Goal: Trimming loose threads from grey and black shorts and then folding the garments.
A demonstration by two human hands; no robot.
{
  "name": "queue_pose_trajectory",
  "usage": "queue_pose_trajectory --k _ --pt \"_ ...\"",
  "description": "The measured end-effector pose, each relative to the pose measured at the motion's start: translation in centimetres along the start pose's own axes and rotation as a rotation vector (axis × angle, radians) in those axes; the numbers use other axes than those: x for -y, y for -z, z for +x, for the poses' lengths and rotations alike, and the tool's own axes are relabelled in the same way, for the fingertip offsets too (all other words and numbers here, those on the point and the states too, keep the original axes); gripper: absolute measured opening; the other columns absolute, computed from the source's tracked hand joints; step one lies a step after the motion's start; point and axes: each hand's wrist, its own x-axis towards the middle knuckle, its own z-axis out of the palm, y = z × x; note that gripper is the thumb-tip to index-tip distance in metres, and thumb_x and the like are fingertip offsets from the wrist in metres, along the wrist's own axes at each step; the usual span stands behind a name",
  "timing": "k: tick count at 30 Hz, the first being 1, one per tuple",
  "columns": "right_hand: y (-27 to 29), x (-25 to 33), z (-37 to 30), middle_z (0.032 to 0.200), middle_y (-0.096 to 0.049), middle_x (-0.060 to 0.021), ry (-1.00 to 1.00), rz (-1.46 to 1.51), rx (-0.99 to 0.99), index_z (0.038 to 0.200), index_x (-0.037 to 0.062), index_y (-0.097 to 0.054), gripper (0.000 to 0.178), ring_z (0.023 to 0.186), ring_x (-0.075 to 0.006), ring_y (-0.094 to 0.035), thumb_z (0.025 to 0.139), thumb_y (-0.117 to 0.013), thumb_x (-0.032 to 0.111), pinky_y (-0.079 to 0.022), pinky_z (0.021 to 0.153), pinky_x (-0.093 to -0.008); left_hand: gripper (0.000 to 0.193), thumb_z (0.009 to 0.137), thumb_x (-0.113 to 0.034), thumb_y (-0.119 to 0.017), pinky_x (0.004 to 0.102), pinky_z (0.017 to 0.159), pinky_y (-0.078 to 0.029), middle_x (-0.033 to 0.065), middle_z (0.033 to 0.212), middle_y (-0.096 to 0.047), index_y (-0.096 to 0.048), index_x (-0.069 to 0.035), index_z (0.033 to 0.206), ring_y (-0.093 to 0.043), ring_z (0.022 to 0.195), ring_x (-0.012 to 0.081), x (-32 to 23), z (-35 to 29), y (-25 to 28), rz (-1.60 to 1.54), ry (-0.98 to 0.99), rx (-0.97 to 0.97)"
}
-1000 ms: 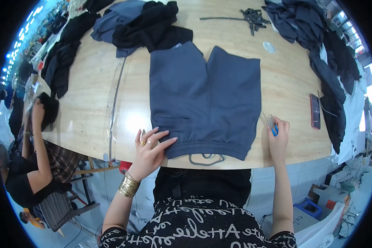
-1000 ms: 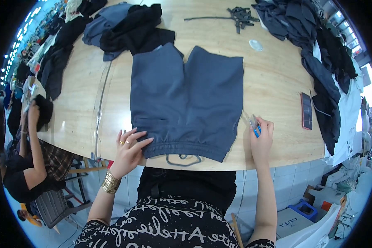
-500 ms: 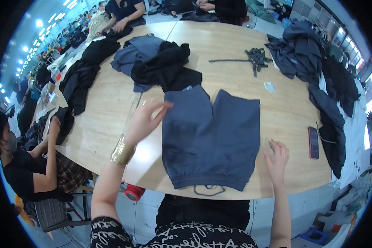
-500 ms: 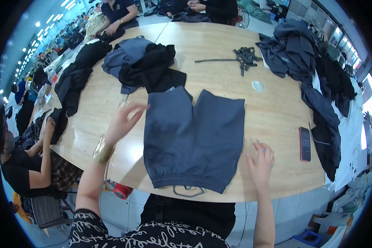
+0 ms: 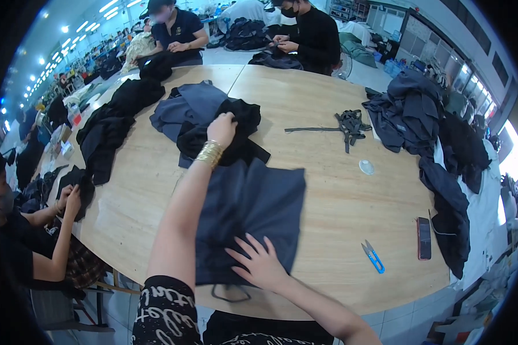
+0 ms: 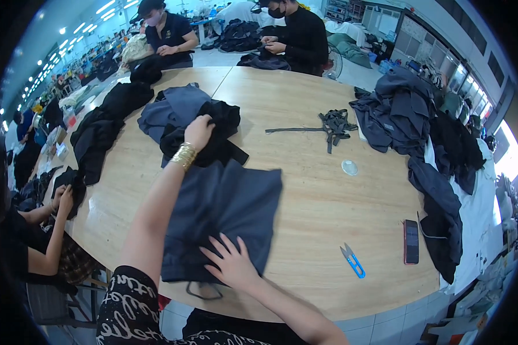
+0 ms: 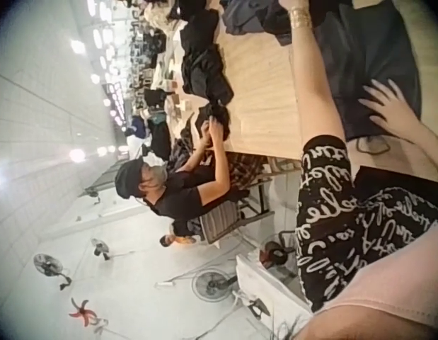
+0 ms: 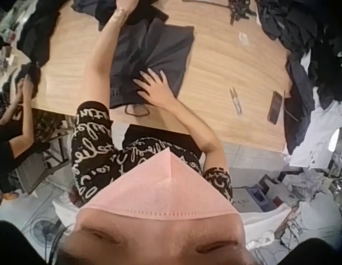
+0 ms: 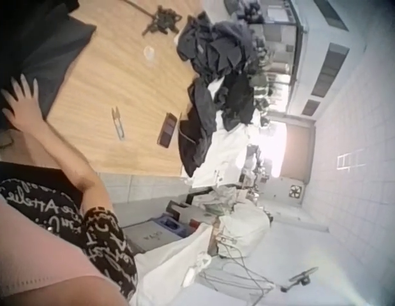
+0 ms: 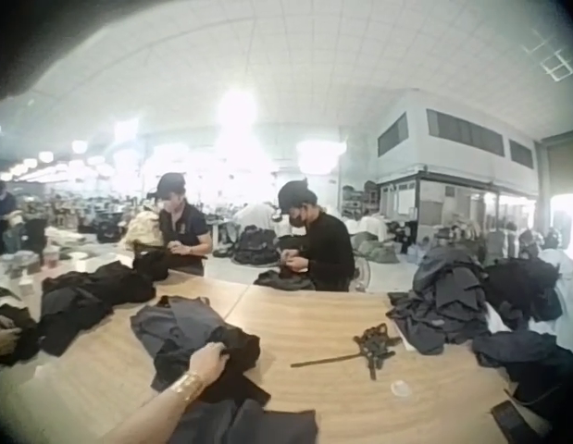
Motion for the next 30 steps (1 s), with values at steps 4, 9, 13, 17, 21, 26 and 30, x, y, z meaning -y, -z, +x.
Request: queue_pose_trajectory --k 4,9,13,17,21,26,30 --pt "-0.2 -1.3 5.0 0.132 -0.045 -0.0127 0.041 0.376 -0.092 0.124 0.0152 -0.051 0.045 0.124 -0.0310 -0.040 0.083 -0.060 0.032 -0.031 0.098 -0.0508 0.023 0.083 -0.019 -0.062 0.0377 0.075 -0.046 0.0152 0.092 -0.060 -0.056 -0.002 0.097 -0.058 0.088 0.0323 2.6 -1.4 7.9 -0.270 -0.169 -0.189" --pt "9.6 -4.5 14.9 0.134 -0.041 -0.0142 0.022 0.311 -0.615 0.128 0.0103 -0.045 0.072 0.123 -0.0329 -0.040 0.063 -0.076 0.015 -0.034 0.100 -0.0407 0.020 0.084 -0.009 -0.061 0.0267 0.075 -0.043 0.0083 0.089 -0.059 -0.055 -0.001 0.101 -0.055 0.083 0.0177 -0.6 -6.2 22.1 -0.395 -0.188 -0.037" --pt "13.3 -3.1 21.7 0.129 -0.046 -0.0133 0.181 0.059 -0.611 0.129 0.0186 -0.045 0.072 0.121 -0.0291 -0.043 0.065 -0.075 0.020 -0.022 0.104 -0.0513 0.016 0.084 -0.001 -0.058 0.0218 0.074 -0.041 0.0034 0.086 -0.056 -0.055 0.001 0.100 -0.052 0.081 0.0097 -0.3 -9.6 27.9 -0.382 -0.272 0.035" --pt "15.5 -3.9 24.1 0.087 -0.065 -0.0121 -0.006 0.012 -0.057 0.100 0.0111 -0.064 0.028 0.084 -0.0279 -0.062 0.073 -0.069 0.019 -0.046 0.081 -0.0360 0.013 0.087 -0.011 -0.060 0.0207 0.063 -0.038 0.0001 0.076 -0.051 -0.054 -0.002 0.093 -0.046 0.071 0.0053 2.7 -12.0 29.6 -0.439 -0.024 -0.129" --pt "19.1 -2.1 24.3 0.072 -0.062 -0.0065 0.103 0.181 0.002 0.088 0.0049 -0.064 0.016 0.070 -0.0142 -0.058 0.074 -0.068 0.012 -0.045 0.065 -0.0269 0.020 0.089 -0.019 -0.060 0.0174 0.065 -0.035 -0.0052 0.076 -0.046 -0.052 -0.001 0.088 -0.041 0.072 0.0012 5.9 -14.1 30.2 -0.707 0.105 -0.203" --pt "23.1 -0.7 23.2 0.070 -0.058 -0.0040 0.098 0.291 0.168 0.085 -0.0002 -0.064 0.023 0.067 -0.0102 -0.050 0.072 -0.071 0.017 -0.041 0.064 -0.0246 0.022 0.089 -0.022 -0.060 0.0176 0.071 -0.038 -0.0044 0.086 -0.056 -0.058 0.000 0.096 -0.049 0.079 0.0019 7.6 -15.9 29.8 -0.920 0.225 -0.236" --pt "24.5 -3.1 21.8 0.063 -0.054 0.0003 0.005 0.323 0.190 0.076 -0.0009 -0.065 0.024 0.059 -0.0075 -0.045 0.074 -0.071 0.023 -0.035 0.058 -0.0239 0.029 0.089 -0.023 -0.060 0.0206 0.081 -0.038 -0.0038 0.097 -0.062 -0.061 -0.004 0.110 -0.054 0.089 0.0046 8.3 -16.9 30.1 -0.999 0.408 -0.369"
